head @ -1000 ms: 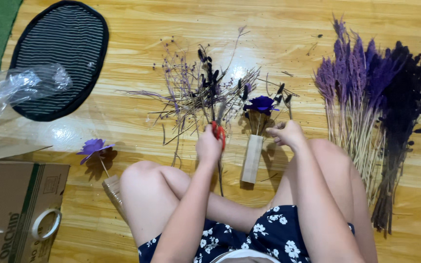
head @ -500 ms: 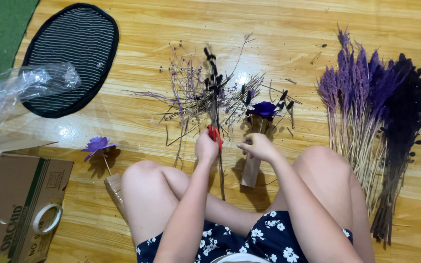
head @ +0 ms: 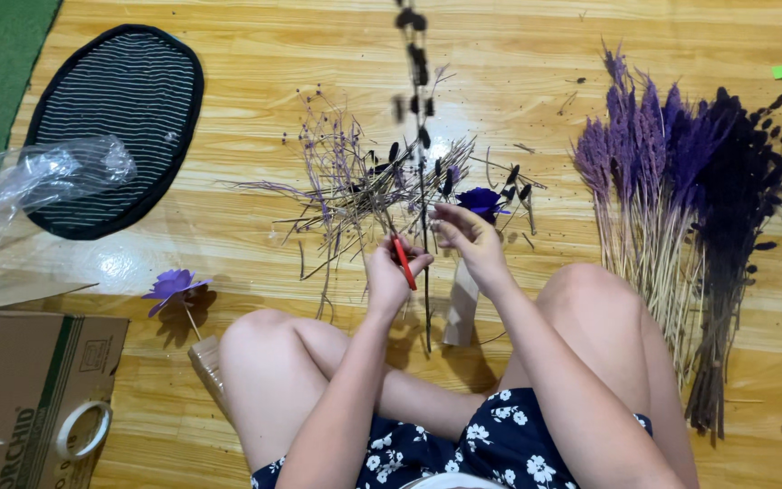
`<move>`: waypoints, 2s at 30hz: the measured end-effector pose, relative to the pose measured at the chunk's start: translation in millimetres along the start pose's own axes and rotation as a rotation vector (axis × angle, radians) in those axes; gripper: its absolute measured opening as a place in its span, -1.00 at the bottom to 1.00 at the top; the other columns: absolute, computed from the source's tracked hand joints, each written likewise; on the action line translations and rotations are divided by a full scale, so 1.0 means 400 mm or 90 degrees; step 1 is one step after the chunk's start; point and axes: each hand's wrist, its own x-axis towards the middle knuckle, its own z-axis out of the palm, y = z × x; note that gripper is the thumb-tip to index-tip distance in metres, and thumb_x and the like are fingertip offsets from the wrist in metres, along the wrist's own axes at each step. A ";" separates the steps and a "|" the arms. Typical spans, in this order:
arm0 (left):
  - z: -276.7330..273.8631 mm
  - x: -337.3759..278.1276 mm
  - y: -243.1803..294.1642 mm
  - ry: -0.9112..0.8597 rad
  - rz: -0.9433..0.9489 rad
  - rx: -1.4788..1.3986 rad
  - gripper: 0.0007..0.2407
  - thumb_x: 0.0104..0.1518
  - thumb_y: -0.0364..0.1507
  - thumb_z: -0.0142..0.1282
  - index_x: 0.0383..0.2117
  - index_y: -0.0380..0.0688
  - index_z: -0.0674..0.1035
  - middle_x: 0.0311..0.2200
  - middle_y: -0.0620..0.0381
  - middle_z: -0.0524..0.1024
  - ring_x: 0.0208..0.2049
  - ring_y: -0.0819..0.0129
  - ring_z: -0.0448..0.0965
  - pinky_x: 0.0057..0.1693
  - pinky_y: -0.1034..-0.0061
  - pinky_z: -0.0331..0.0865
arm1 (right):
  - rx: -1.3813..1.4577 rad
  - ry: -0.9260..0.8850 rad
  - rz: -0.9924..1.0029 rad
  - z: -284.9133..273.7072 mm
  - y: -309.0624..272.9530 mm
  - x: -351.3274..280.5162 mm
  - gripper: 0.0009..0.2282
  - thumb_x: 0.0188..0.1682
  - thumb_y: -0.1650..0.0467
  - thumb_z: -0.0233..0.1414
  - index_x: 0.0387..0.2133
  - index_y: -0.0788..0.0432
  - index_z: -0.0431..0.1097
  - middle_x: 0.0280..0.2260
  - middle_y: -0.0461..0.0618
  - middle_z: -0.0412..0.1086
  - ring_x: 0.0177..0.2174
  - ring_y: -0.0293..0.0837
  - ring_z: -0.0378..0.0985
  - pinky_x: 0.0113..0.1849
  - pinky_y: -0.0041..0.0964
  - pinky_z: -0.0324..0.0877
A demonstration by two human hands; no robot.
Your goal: The person assembles a floral arrangement by hand, trimming dried floral stems with shears and inserting them into a block of floral foam.
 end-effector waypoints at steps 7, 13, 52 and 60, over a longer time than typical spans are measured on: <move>0.031 -0.017 -0.005 -0.074 0.010 -0.013 -0.66 -0.11 -0.63 0.48 -0.35 -0.14 0.46 -0.40 0.00 0.66 -0.29 0.32 0.67 -0.07 0.46 0.54 | 0.126 0.055 0.028 -0.015 -0.016 -0.002 -0.81 0.08 0.46 0.12 -0.06 0.19 0.50 -0.27 -0.06 0.56 -0.31 -0.28 0.61 -0.23 -0.37 0.62; 0.045 -0.011 -0.028 -0.122 0.008 -0.104 -0.66 -0.10 -0.64 0.48 -0.37 -0.12 0.44 -0.39 0.01 0.66 -0.30 0.38 0.68 -0.05 0.51 0.56 | 0.164 0.081 0.052 -0.041 -0.007 0.017 -0.89 0.07 0.47 0.14 -0.16 0.12 0.52 -0.35 -0.20 0.52 -0.37 -0.38 0.55 -0.30 -0.49 0.57; 0.039 -0.013 -0.031 -0.191 0.054 -0.121 -0.68 -0.11 -0.66 0.47 -0.37 -0.19 0.47 -0.41 -0.09 0.66 -0.29 0.32 0.70 -0.04 0.46 0.56 | 0.276 0.051 -0.033 -0.135 -0.004 0.037 -0.77 0.08 0.42 0.11 0.00 0.11 0.43 -0.12 -0.03 0.55 -0.20 -0.15 0.65 -0.20 -0.31 0.61; -0.027 -0.019 0.092 -0.151 0.106 0.051 -0.71 -0.08 -0.61 0.46 -0.35 -0.22 0.50 -0.40 -0.13 0.66 -0.28 0.19 0.68 -0.03 0.30 0.55 | 0.210 0.116 -0.160 -0.170 -0.241 0.036 -0.69 0.19 0.24 -0.03 0.16 -0.01 0.30 0.05 -0.16 0.45 -0.03 -0.24 0.54 -0.05 -0.36 0.55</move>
